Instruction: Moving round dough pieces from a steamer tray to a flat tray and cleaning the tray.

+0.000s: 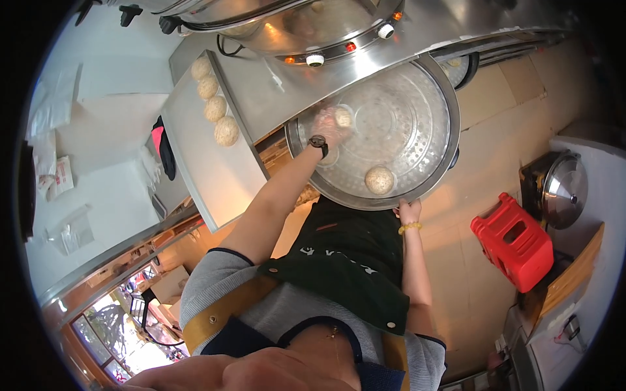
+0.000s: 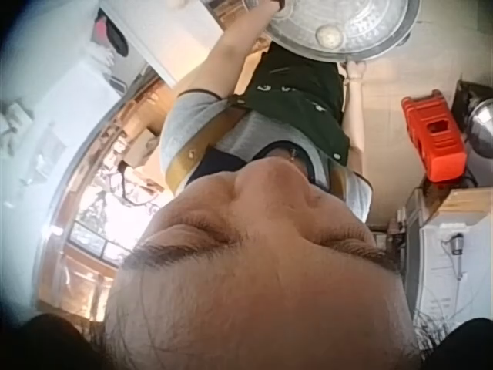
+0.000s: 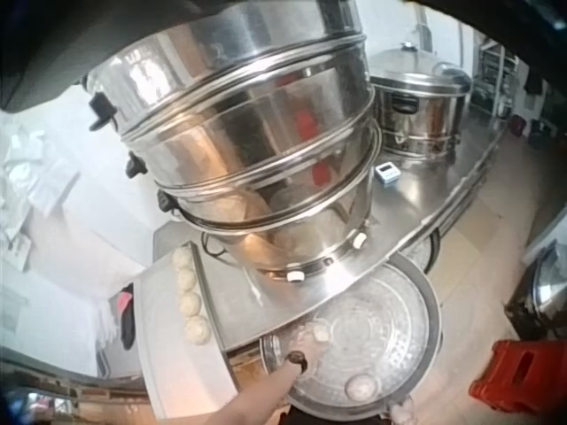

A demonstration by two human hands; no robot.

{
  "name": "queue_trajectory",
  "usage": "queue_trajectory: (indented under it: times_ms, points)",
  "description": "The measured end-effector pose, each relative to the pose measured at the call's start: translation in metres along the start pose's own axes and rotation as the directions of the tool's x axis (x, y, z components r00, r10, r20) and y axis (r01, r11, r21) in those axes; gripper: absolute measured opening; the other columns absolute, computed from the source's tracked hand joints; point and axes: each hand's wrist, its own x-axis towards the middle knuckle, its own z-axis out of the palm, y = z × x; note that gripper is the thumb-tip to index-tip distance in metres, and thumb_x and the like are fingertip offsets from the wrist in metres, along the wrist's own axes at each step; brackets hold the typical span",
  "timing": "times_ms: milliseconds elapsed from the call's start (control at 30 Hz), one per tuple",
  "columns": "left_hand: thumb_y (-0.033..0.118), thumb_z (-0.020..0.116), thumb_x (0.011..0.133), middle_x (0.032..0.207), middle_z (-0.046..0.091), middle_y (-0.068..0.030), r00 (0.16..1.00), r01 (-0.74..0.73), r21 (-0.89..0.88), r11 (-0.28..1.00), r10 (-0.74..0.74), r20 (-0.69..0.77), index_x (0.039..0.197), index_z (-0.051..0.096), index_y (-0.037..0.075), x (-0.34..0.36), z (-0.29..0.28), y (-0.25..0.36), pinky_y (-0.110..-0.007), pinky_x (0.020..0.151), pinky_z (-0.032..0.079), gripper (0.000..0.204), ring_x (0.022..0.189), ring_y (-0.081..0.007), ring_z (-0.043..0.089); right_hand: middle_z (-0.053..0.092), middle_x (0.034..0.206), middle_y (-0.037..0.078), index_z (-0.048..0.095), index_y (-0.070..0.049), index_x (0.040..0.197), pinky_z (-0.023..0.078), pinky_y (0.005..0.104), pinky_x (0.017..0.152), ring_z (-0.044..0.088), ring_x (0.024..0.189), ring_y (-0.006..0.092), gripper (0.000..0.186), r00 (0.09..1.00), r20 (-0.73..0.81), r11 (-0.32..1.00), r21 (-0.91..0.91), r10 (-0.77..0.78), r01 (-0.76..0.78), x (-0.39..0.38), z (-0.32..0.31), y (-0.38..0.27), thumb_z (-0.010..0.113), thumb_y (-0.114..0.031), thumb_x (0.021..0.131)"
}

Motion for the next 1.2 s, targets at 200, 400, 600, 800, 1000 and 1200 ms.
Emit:
queue_trajectory:
  times_ms: [200,400,600,800,1000,1200]
  points:
    - [0.005,0.075,0.074,0.116,0.056,-0.0081,0.943,0.169,-0.965,0.199,0.253,0.218,0.127,0.044,0.004,-0.078,-0.044,0.021,-0.033,0.090,0.050,0.062,0.106,-0.0176,0.057,0.061,0.098,0.016,0.048,0.008,0.112,0.058,0.0281,0.052,0.064,0.074,0.0212,0.032,0.988,-0.094,0.993,0.009,0.121,-0.120,-0.008,-0.001,0.008,0.054,-0.003,0.082]
    - [0.011,0.080,0.068,0.117,0.057,-0.0113,0.973,-0.116,-0.811,0.574,-0.097,-0.208,0.127,0.045,-0.003,-0.170,-0.164,-0.057,-0.035,0.079,0.055,0.069,0.107,-0.0197,0.059,0.060,0.100,0.015,0.047,0.006,0.114,0.056,0.0273,0.049,0.063,0.075,0.0214,0.034,0.996,-0.034,0.995,0.062,0.084,-0.082,-0.002,-0.015,0.016,0.052,0.000,0.081]
    - [0.027,0.079,0.064,0.100,0.063,-0.0217,0.902,0.213,0.139,0.967,-0.140,-0.408,0.116,0.053,-0.005,-0.144,-0.187,-0.136,-0.037,0.084,0.051,0.066,0.095,-0.0329,0.062,0.059,0.104,0.016,0.044,0.006,0.118,0.057,0.0289,0.050,0.064,0.077,0.0225,0.037,0.994,-0.028,0.994,0.048,0.102,-0.100,0.004,-0.023,0.016,0.050,0.001,0.082]
    - [0.027,0.075,0.069,0.108,0.059,-0.0211,0.914,0.296,0.158,0.942,-0.232,-0.332,0.117,0.051,-0.003,-0.133,-0.172,-0.116,-0.041,0.088,0.048,0.061,0.102,-0.0345,0.057,0.059,0.106,0.016,0.045,0.006,0.119,0.057,0.0293,0.052,0.064,0.079,0.0229,0.036,0.992,-0.040,0.993,0.023,0.120,-0.119,-0.004,-0.031,0.018,0.050,-0.001,0.083]
    - [0.021,0.073,0.074,0.112,0.057,-0.0225,0.833,-0.303,0.035,0.952,0.283,-0.476,0.116,0.053,0.000,-0.154,-0.130,-0.047,-0.044,0.090,0.046,0.051,0.106,-0.0369,0.054,0.058,0.106,0.015,0.045,0.005,0.121,0.058,0.0291,0.055,0.062,0.081,0.0224,0.038,0.994,0.003,0.994,0.040,0.106,-0.106,0.004,-0.018,0.014,0.049,-0.001,0.084]
    - [0.011,0.063,0.081,0.119,0.054,-0.0195,0.967,-0.114,0.323,0.940,0.030,0.255,0.127,0.047,0.002,-0.082,-0.033,-0.018,-0.042,0.094,0.047,0.049,0.115,-0.0353,0.053,0.058,0.104,0.016,0.045,0.007,0.119,0.057,0.0278,0.053,0.063,0.078,0.0220,0.036,0.999,0.022,0.998,0.034,0.047,-0.048,0.000,-0.009,0.006,0.051,-0.001,0.084]
